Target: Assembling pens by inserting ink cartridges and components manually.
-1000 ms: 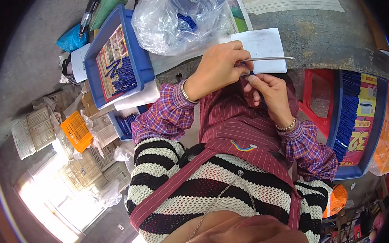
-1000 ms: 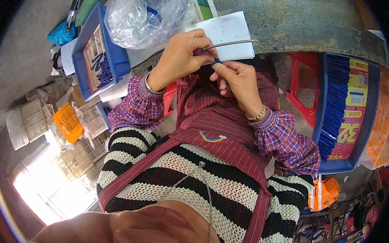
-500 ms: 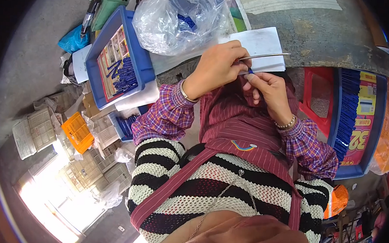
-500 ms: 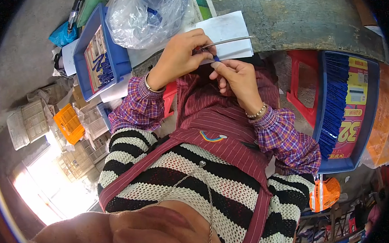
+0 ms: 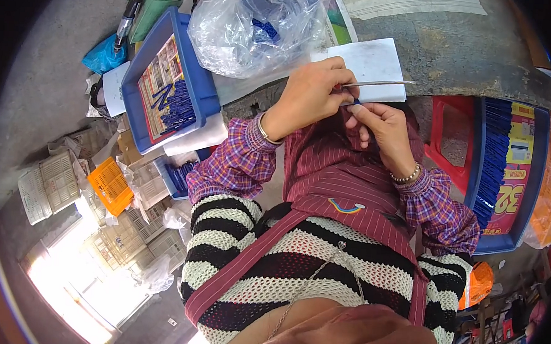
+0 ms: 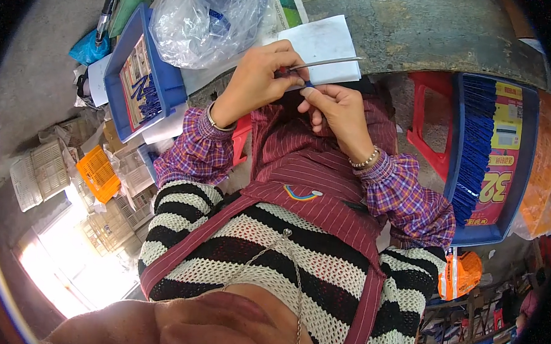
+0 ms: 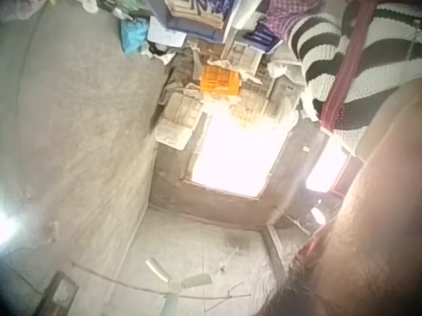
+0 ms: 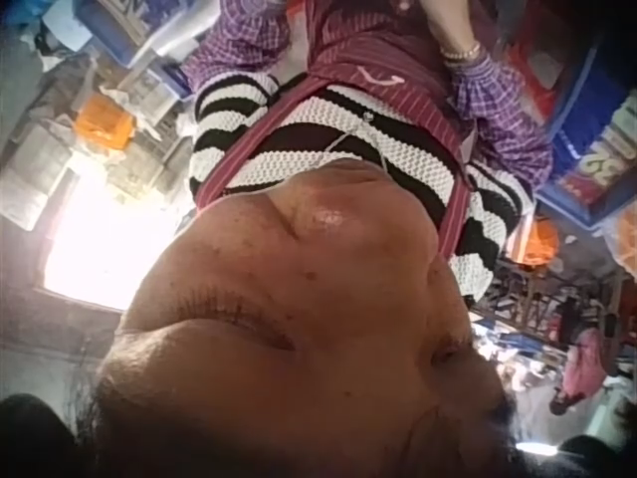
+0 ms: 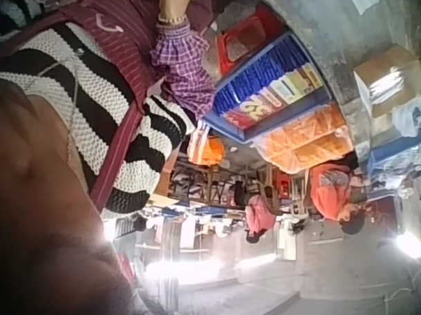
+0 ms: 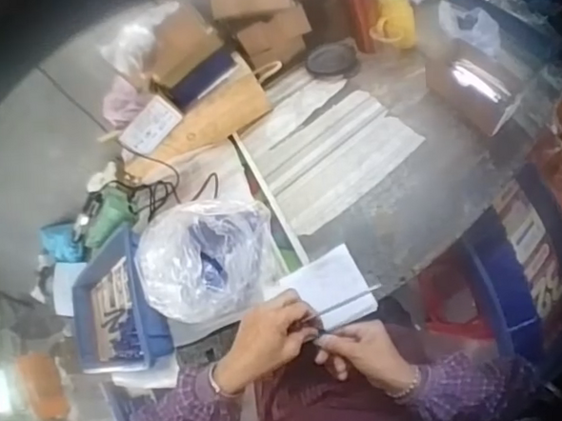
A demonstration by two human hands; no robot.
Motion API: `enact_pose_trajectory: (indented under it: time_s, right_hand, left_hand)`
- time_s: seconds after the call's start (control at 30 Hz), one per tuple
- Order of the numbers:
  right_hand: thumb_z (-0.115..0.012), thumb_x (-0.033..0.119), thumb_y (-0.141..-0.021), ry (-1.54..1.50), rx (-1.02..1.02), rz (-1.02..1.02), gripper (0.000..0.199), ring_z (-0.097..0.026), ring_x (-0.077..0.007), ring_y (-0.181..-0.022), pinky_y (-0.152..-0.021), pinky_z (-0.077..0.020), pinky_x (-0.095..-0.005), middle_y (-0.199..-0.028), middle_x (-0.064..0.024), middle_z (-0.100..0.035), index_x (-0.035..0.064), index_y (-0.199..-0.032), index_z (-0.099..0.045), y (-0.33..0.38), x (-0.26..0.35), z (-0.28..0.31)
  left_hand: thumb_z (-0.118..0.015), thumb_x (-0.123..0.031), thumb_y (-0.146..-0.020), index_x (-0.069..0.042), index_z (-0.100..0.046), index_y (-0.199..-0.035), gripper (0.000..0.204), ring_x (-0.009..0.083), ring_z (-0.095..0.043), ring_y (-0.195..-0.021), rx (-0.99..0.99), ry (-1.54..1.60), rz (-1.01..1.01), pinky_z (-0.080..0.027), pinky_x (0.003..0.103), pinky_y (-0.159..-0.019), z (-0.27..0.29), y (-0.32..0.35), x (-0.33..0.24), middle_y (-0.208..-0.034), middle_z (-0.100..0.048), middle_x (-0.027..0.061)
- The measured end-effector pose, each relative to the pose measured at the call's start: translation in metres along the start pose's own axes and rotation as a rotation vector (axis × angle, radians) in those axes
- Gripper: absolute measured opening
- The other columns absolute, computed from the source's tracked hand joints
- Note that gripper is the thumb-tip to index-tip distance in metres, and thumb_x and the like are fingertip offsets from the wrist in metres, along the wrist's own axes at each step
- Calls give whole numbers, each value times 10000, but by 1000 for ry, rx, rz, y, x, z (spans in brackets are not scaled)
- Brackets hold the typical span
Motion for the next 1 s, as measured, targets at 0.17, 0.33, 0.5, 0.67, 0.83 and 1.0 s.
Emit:
enact_pose_trajectory:
  time_s: [0.17,0.33,0.5,0.67,0.83,1.0]
  right_hand:
    - [-579,140,-869,2,26,-23,158,-470,-35,-478,-434,-382,-169,-704,-40,-629,-7,-855,-635,1,-1,0]
    - [-590,159,-862,14,11,-20,172,-469,-27,-462,-413,-388,-166,-653,-16,-604,1,-812,-636,0,-2,1]
    - [-580,146,-869,4,12,-40,161,-465,-34,-472,-428,-376,-176,-699,-36,-627,-2,-826,-628,2,0,-1]
    - [-580,145,-870,-10,2,-62,166,-453,-40,-452,-407,-364,-184,-656,-21,-598,-7,-819,-622,1,-2,1]
    - [-589,154,-863,-31,7,-44,171,-454,-34,-443,-394,-378,-179,-616,-5,-577,-2,-805,-627,1,0,-1]
    - [-605,166,-853,-54,-6,-6,170,-458,-26,-439,-389,-393,-168,-612,2,-584,7,-801,-632,3,1,-2]
  left_hand:
    - [-662,-32,-659,-36,-630,-774,119,235,-580,-647,-4,5,6,-449,295,-583,1,0,-2,-714,-548,87]
    - [-667,-30,-660,-40,-631,-803,148,234,-585,-666,22,2,-6,-453,296,-600,1,-1,-2,-728,-554,92]
    - [-655,-21,-688,-32,-626,-842,157,202,-591,-690,39,59,-45,-454,277,-610,8,-3,-2,-731,-560,62]
    - [-536,-3,-788,-3,-557,-697,93,127,-475,-543,-129,1035,154,-379,254,-511,26,0,-12,-688,-491,37]
    - [-413,-324,-946,-48,-475,-609,440,137,-389,-421,-201,1202,-613,-344,275,-412,33,3,-50,-514,-444,31]
    - [-436,-225,-928,-29,-481,-593,390,145,-420,-393,-225,685,-660,-349,318,-367,12,9,-50,-503,-470,26]
Point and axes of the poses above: each hand's wrist, its own y-axis away from the middle knuckle, its own z-axis out of the back of the hand, x = y × z, the point moved 5 cm from there along -y, towards the middle knuckle
